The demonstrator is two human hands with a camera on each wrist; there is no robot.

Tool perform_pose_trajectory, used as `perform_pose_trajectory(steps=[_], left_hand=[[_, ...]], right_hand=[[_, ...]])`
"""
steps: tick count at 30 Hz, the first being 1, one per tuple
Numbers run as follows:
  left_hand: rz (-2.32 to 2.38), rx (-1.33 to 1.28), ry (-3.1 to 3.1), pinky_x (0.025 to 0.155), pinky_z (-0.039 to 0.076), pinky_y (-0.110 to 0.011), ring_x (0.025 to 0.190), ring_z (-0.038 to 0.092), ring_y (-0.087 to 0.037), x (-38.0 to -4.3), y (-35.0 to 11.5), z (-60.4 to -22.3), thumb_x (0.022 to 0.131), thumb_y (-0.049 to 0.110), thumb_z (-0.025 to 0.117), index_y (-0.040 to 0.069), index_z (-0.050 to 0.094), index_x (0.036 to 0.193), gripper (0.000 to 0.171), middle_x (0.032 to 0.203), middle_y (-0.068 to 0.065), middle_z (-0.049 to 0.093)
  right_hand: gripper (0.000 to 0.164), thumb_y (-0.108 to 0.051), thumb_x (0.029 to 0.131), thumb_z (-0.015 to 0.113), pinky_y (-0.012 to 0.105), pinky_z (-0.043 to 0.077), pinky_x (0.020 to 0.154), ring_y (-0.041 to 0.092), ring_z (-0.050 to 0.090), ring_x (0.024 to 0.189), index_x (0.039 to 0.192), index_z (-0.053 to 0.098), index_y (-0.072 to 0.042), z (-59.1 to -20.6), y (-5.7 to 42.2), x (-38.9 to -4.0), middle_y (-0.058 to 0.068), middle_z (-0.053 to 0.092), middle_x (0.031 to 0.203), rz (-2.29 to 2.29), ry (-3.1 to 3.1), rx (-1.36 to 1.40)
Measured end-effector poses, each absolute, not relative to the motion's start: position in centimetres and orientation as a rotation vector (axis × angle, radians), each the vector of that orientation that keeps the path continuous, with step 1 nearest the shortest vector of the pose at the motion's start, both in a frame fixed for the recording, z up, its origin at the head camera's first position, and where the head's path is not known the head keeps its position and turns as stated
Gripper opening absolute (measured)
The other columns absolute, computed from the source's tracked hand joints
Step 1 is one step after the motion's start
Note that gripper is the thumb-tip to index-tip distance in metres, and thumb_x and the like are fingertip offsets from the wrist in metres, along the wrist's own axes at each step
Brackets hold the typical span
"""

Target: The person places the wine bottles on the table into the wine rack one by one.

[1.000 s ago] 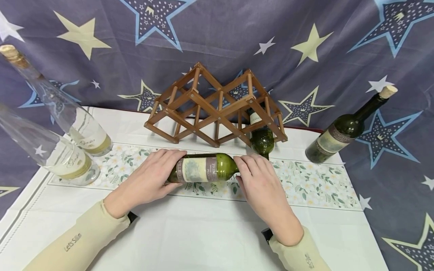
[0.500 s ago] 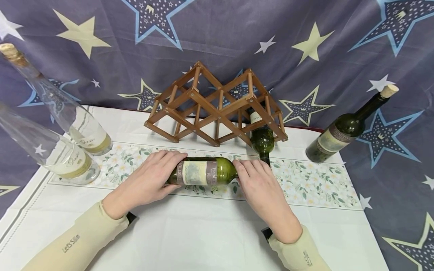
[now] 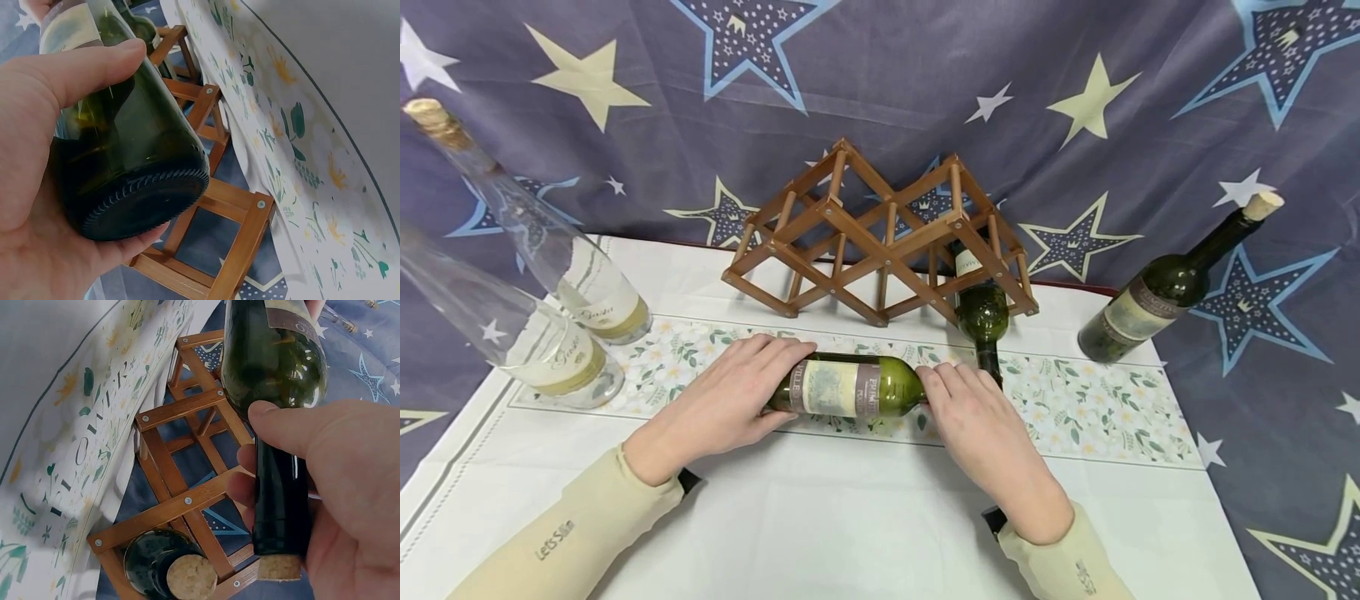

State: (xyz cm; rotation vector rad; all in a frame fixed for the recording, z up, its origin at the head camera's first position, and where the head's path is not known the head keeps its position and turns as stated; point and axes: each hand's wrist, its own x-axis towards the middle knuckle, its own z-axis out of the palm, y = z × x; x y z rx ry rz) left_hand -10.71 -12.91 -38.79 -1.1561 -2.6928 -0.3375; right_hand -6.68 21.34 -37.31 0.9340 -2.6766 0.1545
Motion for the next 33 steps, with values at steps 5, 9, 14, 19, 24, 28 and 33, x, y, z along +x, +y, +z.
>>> perform_pose_trajectory(steps=[5, 9, 14, 19, 24, 28, 33], left_hand=[[-0.342, -1.155, -2.702, 0.114, 0.04, -0.052, 0.125, 0.055, -0.033, -10.7, -12.9, -38.8, 0.08, 0.033, 0.095, 0.008, 0.045, 0.156, 0.094, 0.144, -0.009, 0.058], [-0.343, -1.15, -2.712, 0.114, 0.041, -0.052, 0.126, 0.054, -0.033, -10.8, -12.9, -38.8, 0.08, 0.032, 0.095, 0.009, 0.045, 0.157, 0.095, 0.144, -0.009, 0.059], [-0.339, -1.146, -2.714, 0.114, 0.04, -0.053, 0.129, 0.053, -0.033, -10.8, -12.9, -38.7, 0.08, 0.032, 0.095, 0.01, 0.044, 0.159, 0.096, 0.144, -0.009, 0.058], [-0.343, -1.141, -2.704, 0.113, 0.04, -0.053, 0.131, 0.052, -0.033, -10.9, -12.9, -38.8, 0.08, 0.033, 0.095, 0.011, 0.044, 0.159, 0.096, 0.145, -0.008, 0.058], [-0.354, -1.132, -2.68, 0.113, 0.04, -0.053, 0.131, 0.051, -0.033, -10.9, -13.0, -38.8, 0.081, 0.034, 0.094, 0.01, 0.045, 0.158, 0.095, 0.146, -0.008, 0.057], [-0.36, -1.127, -2.658, 0.112, 0.039, -0.053, 0.132, 0.05, -0.034, -11.0, -13.1, -38.8, 0.082, 0.035, 0.093, 0.009, 0.046, 0.157, 0.092, 0.147, -0.009, 0.057], [-0.373, -1.12, -2.624, 0.113, 0.038, -0.054, 0.135, 0.049, -0.036, -11.0, -13.1, -38.7, 0.083, 0.036, 0.092, 0.009, 0.047, 0.157, 0.09, 0.146, -0.012, 0.057]], right_hand=[[0.04, -0.006, 0.099, 0.071, 0.052, 0.055, 0.091, 0.039, 0.066, 0.114, 0.136, 0.06, 0.004, -37.4, 21.4, -6.4, 0.019, 0.068, 0.124, 0.147, -2.715, 0.934], [0.038, -0.004, 0.099, 0.069, 0.048, 0.054, 0.084, 0.035, 0.066, 0.108, 0.135, 0.059, 0.003, -37.7, 21.4, -6.3, 0.017, 0.068, 0.12, 0.148, -2.699, 0.947], [0.04, -0.007, 0.098, 0.072, 0.047, 0.054, 0.083, 0.035, 0.066, 0.105, 0.134, 0.058, 0.005, -38.0, 21.5, -6.1, 0.018, 0.068, 0.117, 0.165, -2.645, 0.956], [0.044, -0.011, 0.096, 0.074, 0.047, 0.054, 0.082, 0.035, 0.066, 0.101, 0.133, 0.058, 0.007, -38.2, 21.5, -6.0, 0.017, 0.068, 0.112, 0.194, -2.609, 0.958], [0.046, -0.013, 0.094, 0.076, 0.046, 0.053, 0.079, 0.034, 0.066, 0.098, 0.132, 0.059, 0.007, -38.3, 21.5, -5.6, 0.017, 0.068, 0.109, 0.221, -2.612, 0.942], [0.047, -0.013, 0.093, 0.078, 0.044, 0.052, 0.076, 0.033, 0.065, 0.098, 0.131, 0.06, 0.007, -38.3, 21.3, -5.3, 0.016, 0.068, 0.108, 0.249, -2.624, 0.919], [0.046, -0.013, 0.092, 0.079, 0.045, 0.051, 0.074, 0.034, 0.064, 0.097, 0.129, 0.059, 0.008, -38.3, 21.2, -5.0, 0.014, 0.067, 0.104, 0.278, -2.619, 0.896]])
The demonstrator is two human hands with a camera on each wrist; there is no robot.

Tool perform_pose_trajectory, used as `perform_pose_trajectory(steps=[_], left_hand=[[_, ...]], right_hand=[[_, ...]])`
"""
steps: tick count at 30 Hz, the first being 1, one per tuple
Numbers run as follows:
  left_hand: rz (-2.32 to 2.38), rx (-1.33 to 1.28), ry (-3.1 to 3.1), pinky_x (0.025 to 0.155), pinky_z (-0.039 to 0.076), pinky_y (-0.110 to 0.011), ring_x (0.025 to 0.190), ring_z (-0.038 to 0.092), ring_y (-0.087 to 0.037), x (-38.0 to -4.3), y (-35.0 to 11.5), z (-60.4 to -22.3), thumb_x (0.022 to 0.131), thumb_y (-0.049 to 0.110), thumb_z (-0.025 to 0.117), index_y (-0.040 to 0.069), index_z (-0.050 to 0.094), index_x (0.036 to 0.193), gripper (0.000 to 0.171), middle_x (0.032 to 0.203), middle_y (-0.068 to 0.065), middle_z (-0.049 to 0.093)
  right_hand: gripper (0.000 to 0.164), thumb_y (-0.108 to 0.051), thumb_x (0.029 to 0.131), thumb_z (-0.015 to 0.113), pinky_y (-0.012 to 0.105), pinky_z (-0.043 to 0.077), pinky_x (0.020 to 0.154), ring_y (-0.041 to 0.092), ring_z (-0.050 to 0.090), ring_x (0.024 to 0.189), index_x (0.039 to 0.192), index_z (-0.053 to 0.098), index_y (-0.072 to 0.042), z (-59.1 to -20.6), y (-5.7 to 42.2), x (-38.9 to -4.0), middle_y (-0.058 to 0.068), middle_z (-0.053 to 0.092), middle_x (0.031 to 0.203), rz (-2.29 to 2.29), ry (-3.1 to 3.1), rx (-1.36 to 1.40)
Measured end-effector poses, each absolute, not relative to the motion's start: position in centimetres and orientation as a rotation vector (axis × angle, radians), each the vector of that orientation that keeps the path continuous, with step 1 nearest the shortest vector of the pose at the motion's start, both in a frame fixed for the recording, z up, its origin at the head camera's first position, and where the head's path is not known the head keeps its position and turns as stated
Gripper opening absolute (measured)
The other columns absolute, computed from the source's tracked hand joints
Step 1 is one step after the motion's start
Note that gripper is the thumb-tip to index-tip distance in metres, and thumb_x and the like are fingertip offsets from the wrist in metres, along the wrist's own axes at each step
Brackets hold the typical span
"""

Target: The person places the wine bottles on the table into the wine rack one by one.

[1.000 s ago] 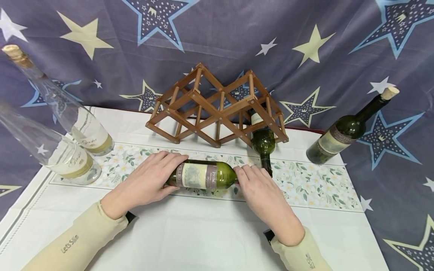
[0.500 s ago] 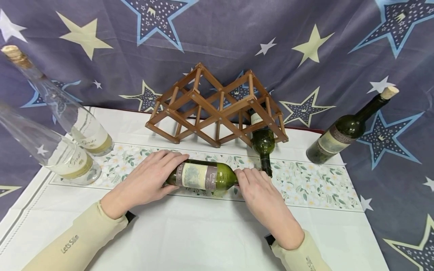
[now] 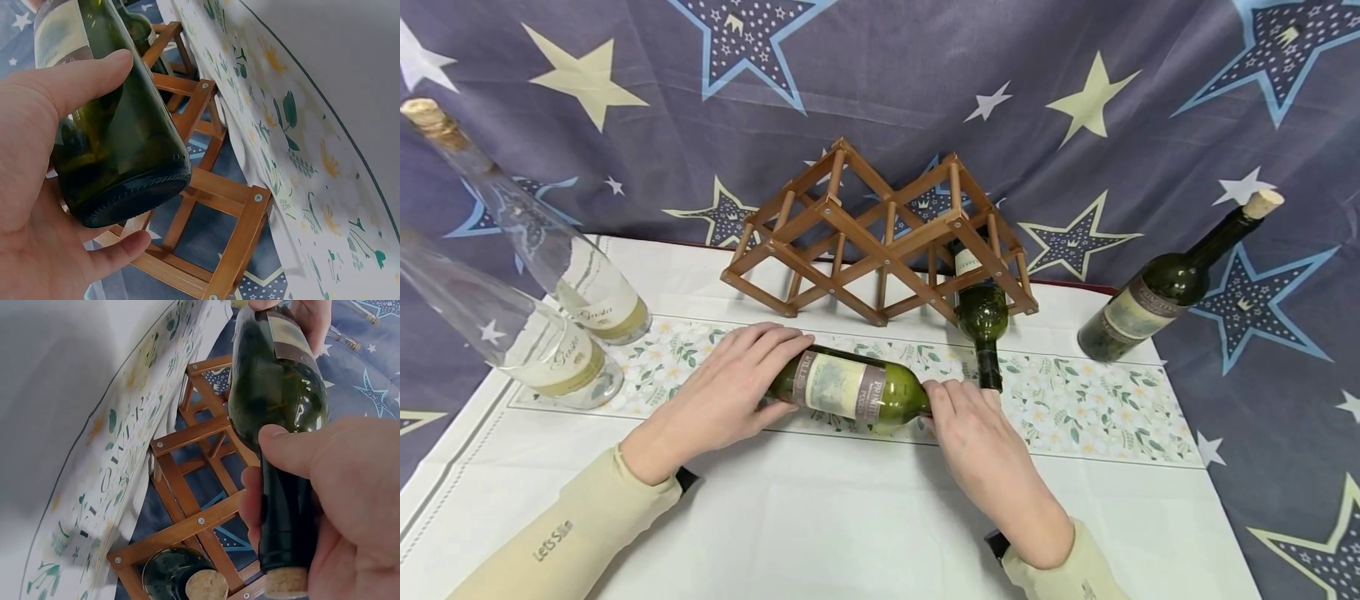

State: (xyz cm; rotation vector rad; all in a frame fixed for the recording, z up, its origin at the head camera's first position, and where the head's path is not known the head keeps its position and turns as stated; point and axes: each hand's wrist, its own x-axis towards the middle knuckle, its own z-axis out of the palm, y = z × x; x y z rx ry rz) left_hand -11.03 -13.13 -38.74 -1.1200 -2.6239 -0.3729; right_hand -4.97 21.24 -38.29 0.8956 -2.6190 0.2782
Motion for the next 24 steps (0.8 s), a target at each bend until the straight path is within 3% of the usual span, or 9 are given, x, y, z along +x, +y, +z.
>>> perform_pose_trajectory(steps=[10, 15, 19, 24], left_hand=[[-0.416, -1.094, -2.593, 0.119, 0.034, -0.055, 0.141, 0.046, -0.04, -11.2, -13.2, -38.9, 0.083, 0.038, 0.092, 0.007, 0.047, 0.157, 0.091, 0.151, -0.016, 0.054], [-0.431, -1.07, -2.583, 0.121, 0.031, -0.055, 0.143, 0.044, -0.041, -11.3, -13.4, -38.9, 0.083, 0.039, 0.092, 0.006, 0.045, 0.158, 0.094, 0.155, -0.018, 0.051], [-0.426, -1.059, -2.592, 0.122, 0.03, -0.055, 0.145, 0.042, -0.041, -11.4, -13.5, -38.9, 0.085, 0.042, 0.091, 0.006, 0.043, 0.159, 0.095, 0.157, -0.018, 0.048], [-0.423, -1.047, -2.601, 0.124, 0.028, -0.054, 0.147, 0.04, -0.04, -11.4, -13.8, -38.8, 0.087, 0.043, 0.089, 0.006, 0.042, 0.16, 0.094, 0.16, -0.019, 0.045]], right_hand=[[0.047, -0.012, 0.091, 0.079, 0.046, 0.051, 0.076, 0.033, 0.064, 0.093, 0.128, 0.059, 0.01, -38.5, 21.2, -4.3, 0.015, 0.066, 0.1, 0.312, -2.612, 0.877], [0.046, -0.013, 0.094, 0.078, 0.052, 0.054, 0.09, 0.037, 0.066, 0.103, 0.131, 0.059, 0.009, -38.5, 21.1, -3.8, 0.018, 0.069, 0.107, 0.338, -2.678, 0.809], [0.046, -0.012, 0.096, 0.078, 0.061, 0.049, 0.105, 0.044, 0.065, 0.118, 0.133, 0.06, 0.008, -38.5, 21.0, -3.3, 0.023, 0.07, 0.121, 0.374, -2.756, 0.731], [0.045, -0.009, 0.095, 0.078, 0.063, 0.045, 0.11, 0.047, 0.063, 0.123, 0.133, 0.06, 0.009, -38.7, 21.0, -3.1, 0.026, 0.069, 0.125, 0.423, -2.787, 0.688]])
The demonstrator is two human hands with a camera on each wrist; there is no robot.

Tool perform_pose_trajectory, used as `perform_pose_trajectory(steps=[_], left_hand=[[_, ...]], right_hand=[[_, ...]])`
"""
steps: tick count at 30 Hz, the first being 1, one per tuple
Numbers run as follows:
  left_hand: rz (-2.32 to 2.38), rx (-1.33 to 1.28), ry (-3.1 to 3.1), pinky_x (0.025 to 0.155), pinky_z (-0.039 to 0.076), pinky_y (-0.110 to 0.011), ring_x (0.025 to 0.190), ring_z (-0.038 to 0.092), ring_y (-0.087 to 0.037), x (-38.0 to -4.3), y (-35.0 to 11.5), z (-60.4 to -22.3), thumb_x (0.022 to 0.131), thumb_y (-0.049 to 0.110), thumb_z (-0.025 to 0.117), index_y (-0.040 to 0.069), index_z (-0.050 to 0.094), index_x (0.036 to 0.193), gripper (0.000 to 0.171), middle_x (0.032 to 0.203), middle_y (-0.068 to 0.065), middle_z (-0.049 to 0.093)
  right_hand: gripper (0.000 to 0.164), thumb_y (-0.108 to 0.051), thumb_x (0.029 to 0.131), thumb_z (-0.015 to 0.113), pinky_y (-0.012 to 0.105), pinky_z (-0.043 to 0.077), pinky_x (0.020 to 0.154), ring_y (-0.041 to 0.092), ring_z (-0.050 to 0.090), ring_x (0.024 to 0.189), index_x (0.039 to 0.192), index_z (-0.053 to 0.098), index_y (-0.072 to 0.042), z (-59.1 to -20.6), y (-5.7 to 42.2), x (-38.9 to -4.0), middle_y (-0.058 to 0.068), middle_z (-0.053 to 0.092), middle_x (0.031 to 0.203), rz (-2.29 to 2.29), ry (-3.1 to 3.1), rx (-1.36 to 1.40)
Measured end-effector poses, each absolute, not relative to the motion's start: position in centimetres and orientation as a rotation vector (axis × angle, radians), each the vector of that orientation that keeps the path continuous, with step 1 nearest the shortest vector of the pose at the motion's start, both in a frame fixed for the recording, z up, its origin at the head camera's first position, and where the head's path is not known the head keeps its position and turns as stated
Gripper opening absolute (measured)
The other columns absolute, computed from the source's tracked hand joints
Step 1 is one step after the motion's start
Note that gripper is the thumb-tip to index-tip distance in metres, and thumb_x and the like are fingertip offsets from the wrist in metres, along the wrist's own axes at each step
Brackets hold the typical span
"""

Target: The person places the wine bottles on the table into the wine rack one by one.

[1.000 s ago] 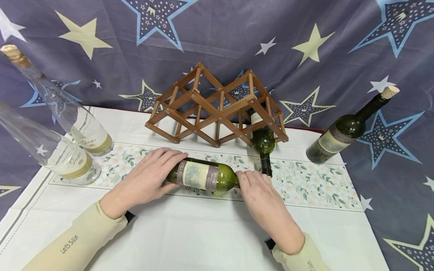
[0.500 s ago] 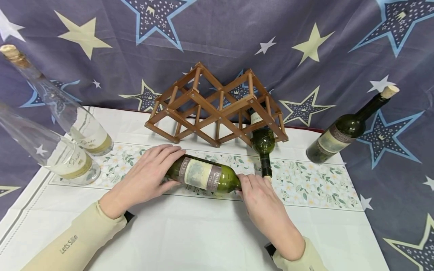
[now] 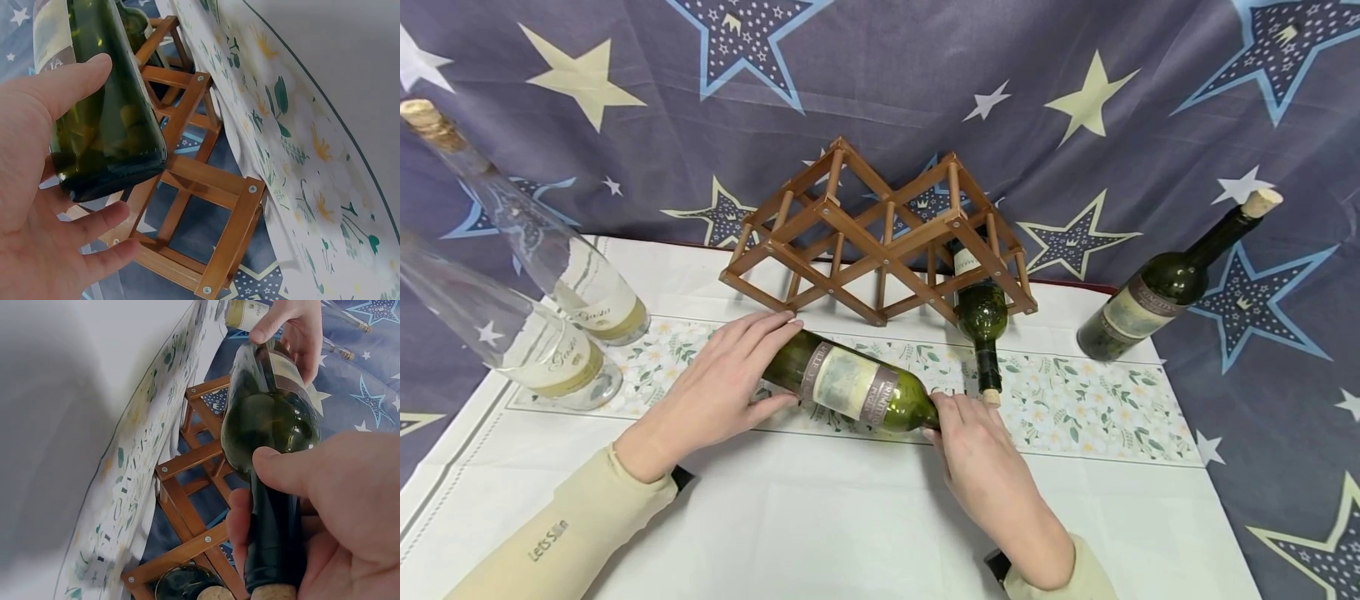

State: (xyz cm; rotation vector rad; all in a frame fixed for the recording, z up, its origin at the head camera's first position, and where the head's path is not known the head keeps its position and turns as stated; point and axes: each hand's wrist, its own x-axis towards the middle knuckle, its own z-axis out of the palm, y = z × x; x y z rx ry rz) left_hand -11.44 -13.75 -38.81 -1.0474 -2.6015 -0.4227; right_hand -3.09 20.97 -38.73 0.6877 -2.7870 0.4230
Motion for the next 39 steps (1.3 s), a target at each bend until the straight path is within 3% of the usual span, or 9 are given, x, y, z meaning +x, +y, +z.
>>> perform_pose_trajectory(steps=[11, 20, 39], left_hand=[[-0.431, -1.018, -2.576, 0.124, 0.028, -0.056, 0.148, 0.04, -0.043, -11.8, -14.4, -38.9, 0.084, 0.041, 0.091, 0.004, 0.04, 0.161, 0.099, 0.163, -0.021, 0.041], [-0.43, -0.982, -2.55, 0.123, 0.027, -0.058, 0.148, 0.038, -0.045, -11.8, -15.0, -39.0, 0.084, 0.049, 0.088, 0.003, 0.038, 0.162, 0.103, 0.163, -0.022, 0.04], [-0.379, -0.874, -2.645, 0.12, 0.024, -0.071, 0.157, 0.022, -0.046, -11.5, -16.1, -39.8, 0.083, 0.065, 0.081, 0.006, 0.034, 0.165, 0.11, 0.169, -0.021, 0.031]], right_hand=[[0.042, -0.01, 0.099, 0.075, 0.061, 0.051, 0.104, 0.046, 0.065, 0.119, 0.132, 0.061, 0.01, -39.2, 20.9, -2.8, 0.027, 0.07, 0.123, 0.518, -2.834, 0.614], [0.039, -0.01, 0.099, 0.076, 0.055, 0.057, 0.094, 0.039, 0.069, 0.111, 0.131, 0.062, 0.008, -39.6, 21.0, -2.8, 0.022, 0.07, 0.118, 0.618, -2.856, 0.565], [0.038, -0.014, 0.104, 0.07, 0.057, 0.054, 0.101, 0.042, 0.067, 0.119, 0.135, 0.06, 0.006, -40.5, 21.2, -2.7, 0.023, 0.067, 0.129, 0.78, -2.966, 0.402]])
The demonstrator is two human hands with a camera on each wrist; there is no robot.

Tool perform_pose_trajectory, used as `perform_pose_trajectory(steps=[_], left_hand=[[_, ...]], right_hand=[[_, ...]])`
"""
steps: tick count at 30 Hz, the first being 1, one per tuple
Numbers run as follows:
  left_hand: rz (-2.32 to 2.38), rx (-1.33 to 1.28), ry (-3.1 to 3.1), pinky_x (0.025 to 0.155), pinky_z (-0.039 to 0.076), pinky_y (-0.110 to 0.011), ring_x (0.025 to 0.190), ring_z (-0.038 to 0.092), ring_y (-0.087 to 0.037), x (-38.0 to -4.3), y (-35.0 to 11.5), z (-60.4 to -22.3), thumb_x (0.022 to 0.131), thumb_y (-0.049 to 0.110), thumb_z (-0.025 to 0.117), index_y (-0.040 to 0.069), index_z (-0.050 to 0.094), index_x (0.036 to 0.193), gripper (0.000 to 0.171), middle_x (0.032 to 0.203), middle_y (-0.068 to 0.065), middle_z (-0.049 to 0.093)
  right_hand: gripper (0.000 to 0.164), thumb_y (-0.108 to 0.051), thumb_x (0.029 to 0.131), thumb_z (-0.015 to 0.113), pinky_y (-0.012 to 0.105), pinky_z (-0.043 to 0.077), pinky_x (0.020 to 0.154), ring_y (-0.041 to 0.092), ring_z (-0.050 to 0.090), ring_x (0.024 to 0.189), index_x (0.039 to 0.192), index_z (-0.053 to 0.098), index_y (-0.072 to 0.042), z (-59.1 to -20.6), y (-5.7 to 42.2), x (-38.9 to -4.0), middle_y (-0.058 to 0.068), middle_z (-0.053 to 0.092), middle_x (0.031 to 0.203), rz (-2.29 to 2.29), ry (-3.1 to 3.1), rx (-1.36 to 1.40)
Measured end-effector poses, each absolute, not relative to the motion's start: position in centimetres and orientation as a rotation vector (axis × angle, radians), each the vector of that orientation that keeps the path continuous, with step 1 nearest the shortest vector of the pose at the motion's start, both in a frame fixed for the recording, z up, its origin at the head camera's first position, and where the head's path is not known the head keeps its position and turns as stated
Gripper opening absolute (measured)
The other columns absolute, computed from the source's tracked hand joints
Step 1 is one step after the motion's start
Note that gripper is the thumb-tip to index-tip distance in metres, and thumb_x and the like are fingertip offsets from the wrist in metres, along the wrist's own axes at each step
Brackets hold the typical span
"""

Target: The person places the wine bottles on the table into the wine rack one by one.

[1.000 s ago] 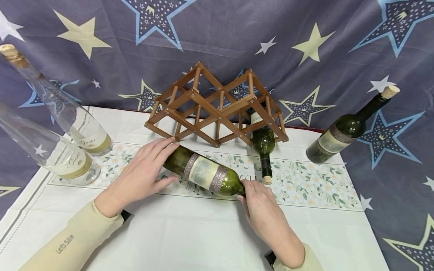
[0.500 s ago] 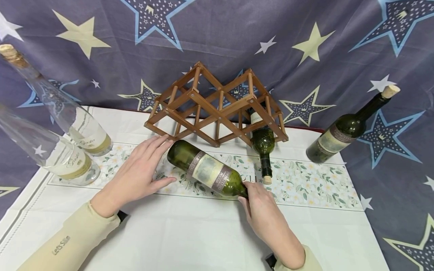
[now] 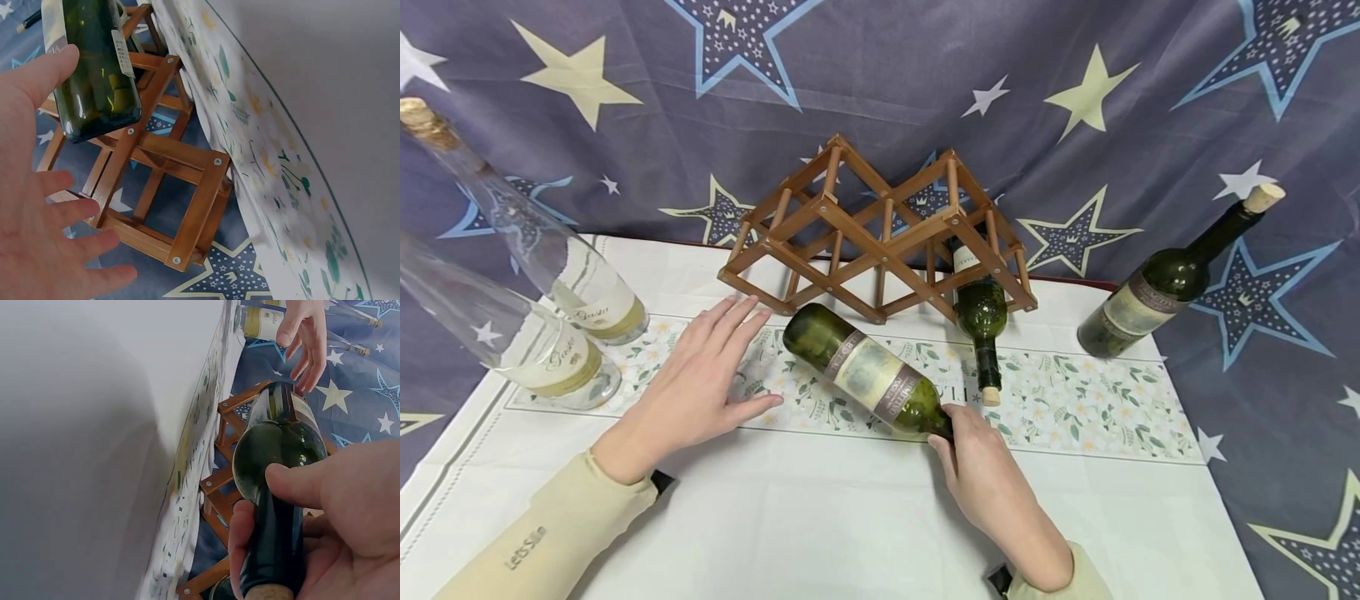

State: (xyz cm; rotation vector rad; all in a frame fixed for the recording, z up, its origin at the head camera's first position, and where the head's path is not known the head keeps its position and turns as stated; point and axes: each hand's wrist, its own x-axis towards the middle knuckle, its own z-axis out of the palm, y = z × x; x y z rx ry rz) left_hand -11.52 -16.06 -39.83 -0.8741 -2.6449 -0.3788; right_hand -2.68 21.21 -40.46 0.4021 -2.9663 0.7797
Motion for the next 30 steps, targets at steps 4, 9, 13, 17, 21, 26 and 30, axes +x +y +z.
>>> perform_pose_trajectory(steps=[4, 9, 13, 17, 21, 26, 30], left_hand=[[-0.365, -0.861, -2.662, 0.12, 0.024, -0.072, 0.158, 0.019, -0.045, -11.4, -16.3, -40.1, 0.083, 0.066, 0.08, 0.006, 0.033, 0.165, 0.112, 0.169, -0.022, 0.03], [-0.352, -0.836, -2.676, 0.12, 0.023, -0.072, 0.159, 0.017, -0.045, -11.4, -16.6, -40.4, 0.083, 0.068, 0.079, 0.006, 0.033, 0.165, 0.113, 0.17, -0.022, 0.028], [-0.352, -0.816, -2.684, 0.119, 0.023, -0.073, 0.159, 0.016, -0.045, -11.3, -16.8, -40.5, 0.082, 0.07, 0.078, 0.006, 0.034, 0.164, 0.113, 0.17, -0.022, 0.028], [-0.337, -0.795, -2.695, 0.119, 0.023, -0.074, 0.158, 0.018, -0.047, -11.3, -17.0, -40.6, 0.081, 0.072, 0.078, 0.006, 0.035, 0.164, 0.114, 0.171, -0.021, 0.027], [-0.32, -0.773, -2.723, 0.119, 0.022, -0.074, 0.156, 0.02, -0.05, -11.2, -17.2, -40.7, 0.081, 0.073, 0.077, 0.008, 0.033, 0.165, 0.116, 0.172, -0.02, 0.025], [-0.308, -0.746, -2.752, 0.119, 0.021, -0.075, 0.156, 0.018, -0.051, -11.1, -17.5, -40.9, 0.081, 0.074, 0.077, 0.009, 0.031, 0.166, 0.117, 0.172, -0.021, 0.023], [-0.291, -0.728, -2.767, 0.119, 0.02, -0.075, 0.158, 0.015, -0.05, -11.1, -17.7, -41.1, 0.081, 0.075, 0.076, 0.01, 0.03, 0.167, 0.118, 0.173, -0.021, 0.021]], right_hand=[[0.036, -0.013, 0.104, 0.069, 0.057, 0.055, 0.099, 0.04, 0.068, 0.117, 0.133, 0.06, 0.005, -40.7, 21.4, -2.8, 0.021, 0.068, 0.126, 0.808, -2.971, 0.384], [0.035, -0.014, 0.105, 0.068, 0.057, 0.055, 0.099, 0.04, 0.068, 0.117, 0.133, 0.06, 0.005, -41.0, 21.5, -2.9, 0.021, 0.069, 0.124, 0.846, -2.972, 0.365], [0.037, -0.014, 0.105, 0.068, 0.058, 0.054, 0.099, 0.042, 0.067, 0.119, 0.134, 0.059, 0.007, -41.1, 21.6, -2.9, 0.024, 0.069, 0.125, 0.872, -2.969, 0.348], [0.039, -0.014, 0.106, 0.067, 0.059, 0.053, 0.1, 0.044, 0.066, 0.12, 0.135, 0.058, 0.009, -41.2, 21.7, -2.9, 0.026, 0.068, 0.126, 0.894, -2.97, 0.325], [0.039, -0.014, 0.106, 0.067, 0.06, 0.053, 0.099, 0.045, 0.066, 0.12, 0.136, 0.057, 0.009, -41.3, 21.8, -2.9, 0.027, 0.068, 0.125, 0.911, -2.968, 0.301], [0.04, -0.014, 0.106, 0.066, 0.061, 0.052, 0.101, 0.046, 0.065, 0.122, 0.137, 0.056, 0.01, -41.5, 22.0, -2.8, 0.029, 0.068, 0.126, 0.944, -2.965, 0.273], [0.044, -0.016, 0.108, 0.063, 0.062, 0.049, 0.104, 0.048, 0.061, 0.127, 0.141, 0.054, 0.011, -41.3, 22.2, -2.6, 0.032, 0.064, 0.133, 0.968, -2.984, 0.235]])
